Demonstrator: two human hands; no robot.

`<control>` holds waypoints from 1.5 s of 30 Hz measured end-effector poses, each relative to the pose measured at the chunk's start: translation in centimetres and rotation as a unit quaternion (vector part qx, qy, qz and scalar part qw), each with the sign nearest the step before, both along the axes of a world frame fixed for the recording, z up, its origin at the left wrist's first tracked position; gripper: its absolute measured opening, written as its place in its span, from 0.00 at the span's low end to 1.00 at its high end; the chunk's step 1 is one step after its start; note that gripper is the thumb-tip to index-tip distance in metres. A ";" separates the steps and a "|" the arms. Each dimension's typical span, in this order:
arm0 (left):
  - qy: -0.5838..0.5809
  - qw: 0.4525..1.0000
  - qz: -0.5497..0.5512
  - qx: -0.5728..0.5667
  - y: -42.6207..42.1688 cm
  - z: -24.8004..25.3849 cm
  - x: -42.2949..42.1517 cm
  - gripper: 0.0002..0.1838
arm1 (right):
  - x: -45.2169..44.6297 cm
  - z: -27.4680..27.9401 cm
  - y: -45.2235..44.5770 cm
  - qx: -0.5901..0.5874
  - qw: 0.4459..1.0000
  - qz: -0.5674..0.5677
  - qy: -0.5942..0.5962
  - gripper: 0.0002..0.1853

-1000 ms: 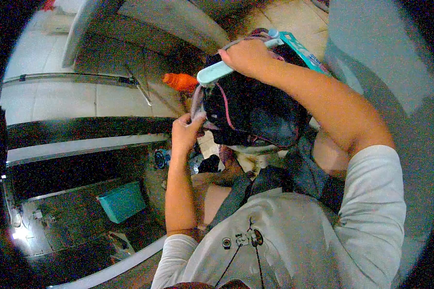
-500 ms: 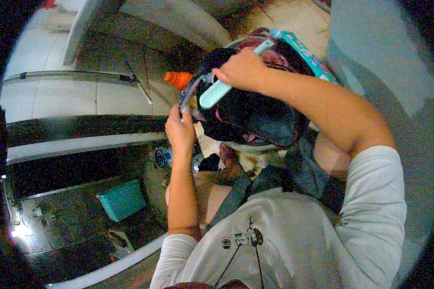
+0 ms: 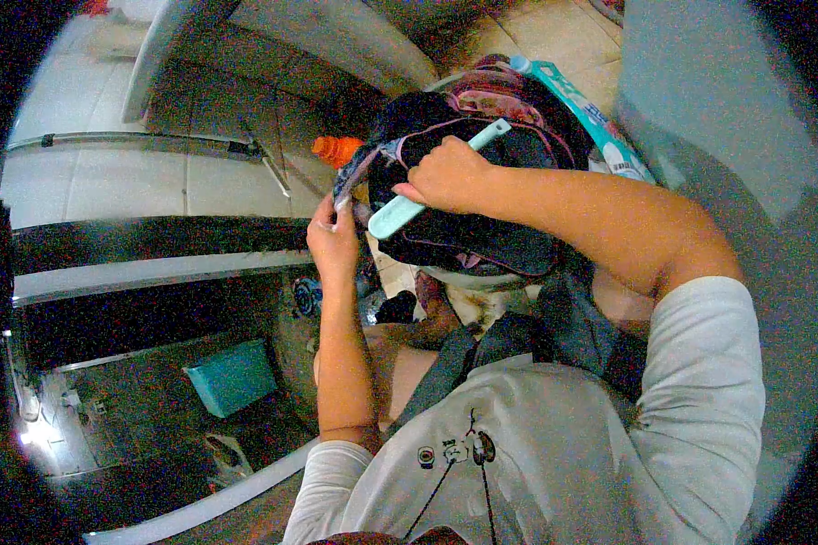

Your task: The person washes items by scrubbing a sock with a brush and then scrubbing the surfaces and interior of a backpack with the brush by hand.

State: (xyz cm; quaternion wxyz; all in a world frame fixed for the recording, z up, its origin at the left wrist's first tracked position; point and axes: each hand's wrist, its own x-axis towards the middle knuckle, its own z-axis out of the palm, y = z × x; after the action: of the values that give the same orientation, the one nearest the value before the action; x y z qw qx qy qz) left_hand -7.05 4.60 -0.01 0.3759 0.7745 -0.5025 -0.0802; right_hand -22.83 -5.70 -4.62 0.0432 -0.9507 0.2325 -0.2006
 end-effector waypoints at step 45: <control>0.629 0.775 0.017 0.065 -1.8 -0.9 -1.7 0.14 | 2.0 3.4 0.6 -0.192 0.923 0.201 -0.265 0.13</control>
State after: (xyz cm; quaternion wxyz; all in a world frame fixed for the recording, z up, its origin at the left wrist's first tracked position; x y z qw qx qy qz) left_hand -8.73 2.82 -0.88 0.5578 0.5829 -0.1347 -0.5754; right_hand -20.79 -5.05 -1.24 -0.0404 -0.8797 -0.0264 -0.4731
